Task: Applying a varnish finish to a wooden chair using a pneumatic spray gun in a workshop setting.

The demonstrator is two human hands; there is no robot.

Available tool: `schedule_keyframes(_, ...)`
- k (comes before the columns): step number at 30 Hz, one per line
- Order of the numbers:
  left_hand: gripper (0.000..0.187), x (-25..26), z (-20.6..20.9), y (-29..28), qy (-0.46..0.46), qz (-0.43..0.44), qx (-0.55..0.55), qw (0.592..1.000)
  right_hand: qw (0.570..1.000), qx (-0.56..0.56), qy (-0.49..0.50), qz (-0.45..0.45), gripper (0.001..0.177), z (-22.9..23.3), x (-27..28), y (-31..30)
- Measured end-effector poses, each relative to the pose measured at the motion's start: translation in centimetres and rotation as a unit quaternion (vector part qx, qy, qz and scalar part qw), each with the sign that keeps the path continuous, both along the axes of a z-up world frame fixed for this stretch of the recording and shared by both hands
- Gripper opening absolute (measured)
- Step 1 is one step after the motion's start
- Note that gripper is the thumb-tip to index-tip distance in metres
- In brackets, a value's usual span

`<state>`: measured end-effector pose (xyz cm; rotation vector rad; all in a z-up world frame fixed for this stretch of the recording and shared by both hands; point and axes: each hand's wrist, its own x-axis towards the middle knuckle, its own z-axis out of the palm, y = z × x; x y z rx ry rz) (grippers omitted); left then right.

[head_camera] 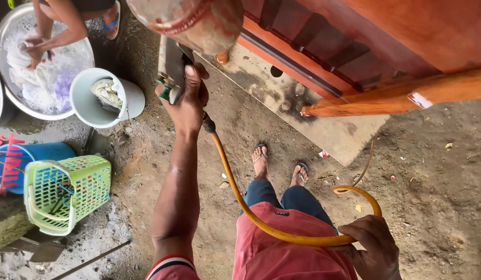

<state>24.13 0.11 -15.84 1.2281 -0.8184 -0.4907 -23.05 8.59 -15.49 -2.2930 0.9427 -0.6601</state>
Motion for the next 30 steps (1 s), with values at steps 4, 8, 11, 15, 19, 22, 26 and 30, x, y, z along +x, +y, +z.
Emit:
schedule_keyframes(4, 0.041, 1.0, 0.5, -0.8, 0.015, 0.084, 0.030, 0.996, 1.000, -0.005, 0.023, 0.014, 0.032, -0.1, 1.2, -0.4)
schedule_keyframes(8, 0.050, 2.0, -0.5, -1.5, -0.029, 0.101, 0.014, 0.994, 1.000, 0.006, 0.023, 0.010, 0.031, 0.7, 2.9, -0.9)
schedule_keyframes(11, 0.046, 1.8, -1.1, -2.0, 0.020, 0.103, 0.036, 0.994, 0.998, 0.024, 0.051, 0.013, 0.030, 0.9, 3.4, -1.1)
schedule_keyframes(15, 0.046, 0.4, -3.2, -2.1, 0.064, 0.083, 0.019, 0.994, 0.998, 0.027, 0.064, 0.007, 0.032, 0.6, 2.9, -0.7)
schedule_keyframes(19, 0.046, -2.8, -5.3, -0.8, 0.076, 0.022, 0.014, 0.997, 0.996, 0.037, 0.075, 0.017, 0.030, 0.7, 1.6, -0.1)
schedule_keyframes(22, 0.041, -5.8, -7.8, 0.4, 0.092, -0.030, 0.041, 0.994, 0.994, 0.051, 0.088, 0.027, 0.029, 1.5, 0.7, 0.2)
schedule_keyframes(26, 0.047, -9.5, -9.5, 1.2, -0.008, -0.073, 0.033, 0.997, 0.992, 0.071, 0.096, 0.045, 0.031, 2.6, -0.5, 0.4)
schedule_keyframes(30, 0.051, -13.5, -12.3, 1.6, -0.092, -0.091, 0.023, 0.991, 0.992, 0.066, 0.101, 0.045, 0.029, 3.2, -1.3, 0.7)
